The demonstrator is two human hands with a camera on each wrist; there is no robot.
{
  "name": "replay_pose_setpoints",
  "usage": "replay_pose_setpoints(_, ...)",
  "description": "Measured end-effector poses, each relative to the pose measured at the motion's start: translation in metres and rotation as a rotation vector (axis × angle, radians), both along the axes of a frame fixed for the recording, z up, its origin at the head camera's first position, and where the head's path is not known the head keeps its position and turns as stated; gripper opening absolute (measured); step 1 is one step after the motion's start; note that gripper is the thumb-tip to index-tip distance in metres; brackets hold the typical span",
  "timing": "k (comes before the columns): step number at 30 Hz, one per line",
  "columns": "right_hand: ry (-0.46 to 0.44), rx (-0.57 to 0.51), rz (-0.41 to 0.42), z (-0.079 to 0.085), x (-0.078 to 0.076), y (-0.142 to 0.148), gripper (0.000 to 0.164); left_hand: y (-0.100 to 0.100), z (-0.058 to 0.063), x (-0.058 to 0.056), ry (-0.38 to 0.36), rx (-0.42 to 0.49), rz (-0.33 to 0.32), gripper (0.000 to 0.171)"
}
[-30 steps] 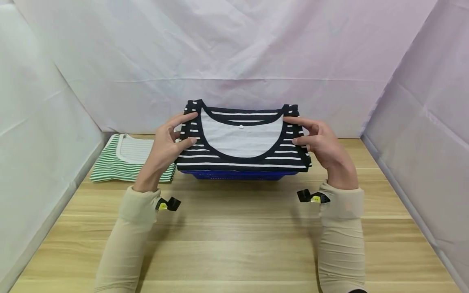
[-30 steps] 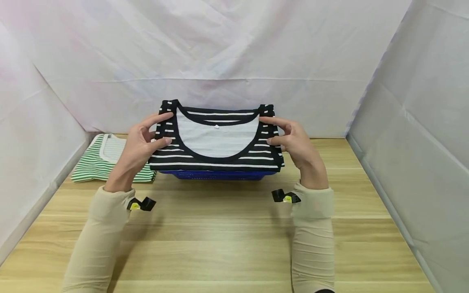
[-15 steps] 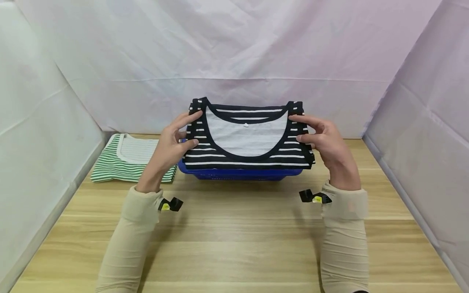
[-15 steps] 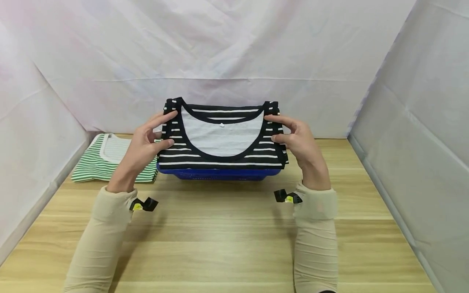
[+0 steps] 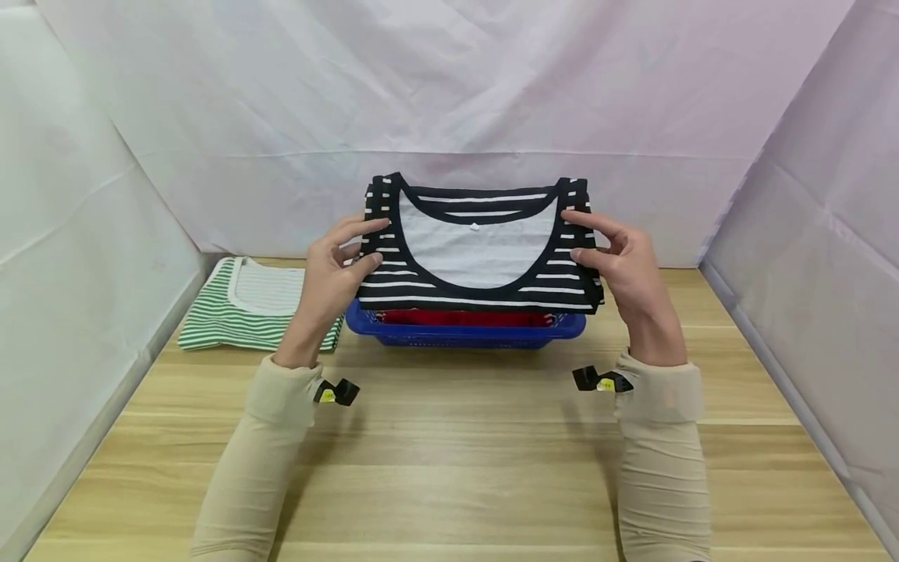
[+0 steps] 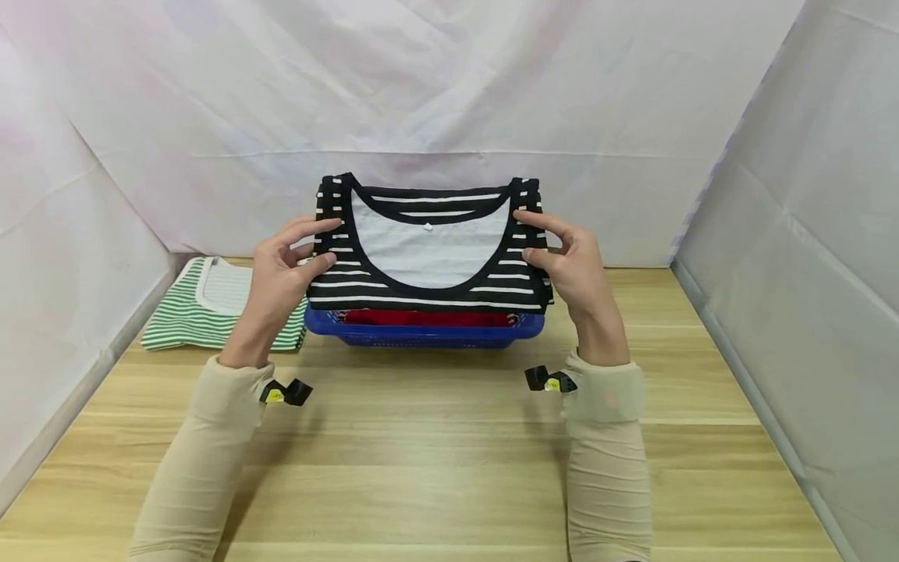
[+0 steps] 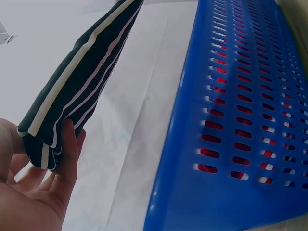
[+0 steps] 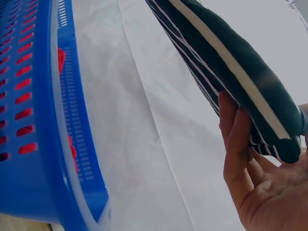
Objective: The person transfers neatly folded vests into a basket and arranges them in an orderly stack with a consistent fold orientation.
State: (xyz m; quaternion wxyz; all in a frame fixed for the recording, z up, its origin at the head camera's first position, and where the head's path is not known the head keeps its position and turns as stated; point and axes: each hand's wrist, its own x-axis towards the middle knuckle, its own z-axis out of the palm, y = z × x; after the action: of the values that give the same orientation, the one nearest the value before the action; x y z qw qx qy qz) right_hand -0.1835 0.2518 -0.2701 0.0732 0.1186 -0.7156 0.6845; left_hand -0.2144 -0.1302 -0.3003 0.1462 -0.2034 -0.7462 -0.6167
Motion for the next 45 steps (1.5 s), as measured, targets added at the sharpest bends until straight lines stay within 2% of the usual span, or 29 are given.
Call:
replay_pose_setpoints(4, 0.021, -0.022, -0.039, -0.001, -0.003, -0.007, 0.046, 0.002, -0.001, -0.002, -0.038, 0.031, 0.029, 0.046)
replay_pose_setpoints(10, 0.035, -0.031, -0.092, -0.004, -0.006, -0.018, 0.044, -0.001, -0.003, -0.003, -0.123, 0.04, -0.026, 0.055)
replay_pose_setpoints(17, 0.014, 0.011, -0.094, -0.008, -0.011, -0.019, 0.045, -0.005, -0.004, -0.004, -0.136, -0.11, -0.041, 0.072)
replay_pose_setpoints(20, 0.023, 0.015, -0.071, -0.009, -0.012, -0.019, 0.053, -0.005, -0.006, -0.005, -0.15, -0.128, -0.058, 0.076)
replay_pose_setpoints(24, 0.073, 0.102, -0.048, -0.012, -0.013, -0.018, 0.064, -0.005, -0.013, -0.009, -0.169, -0.12, -0.062, 0.076)
replay_pose_setpoints(28, 0.12, 0.227, -0.086, -0.017, -0.017, -0.019, 0.066, -0.005, -0.018, -0.012, -0.159, -0.105, -0.049, 0.075)
replay_pose_setpoints(33, 0.078, 0.279, -0.136, -0.02, -0.021, -0.02, 0.058, -0.005, -0.024, -0.015, -0.142, -0.067, -0.07, 0.069)
replay_pose_setpoints(37, 0.061, 0.288, -0.141, -0.021, -0.022, -0.02, 0.055, -0.004, -0.026, -0.016, -0.167, -0.076, -0.078, 0.067)
replay_pose_setpoints(40, 0.06, 0.312, -0.14, -0.023, -0.023, -0.02, 0.056, -0.001, -0.027, -0.018, -0.167, -0.128, -0.07, 0.068)
replay_pose_setpoints(45, 0.015, 0.421, -0.112, -0.028, -0.026, -0.018, 0.059, 0.002, -0.029, -0.021, -0.175, -0.291, -0.094, 0.07)
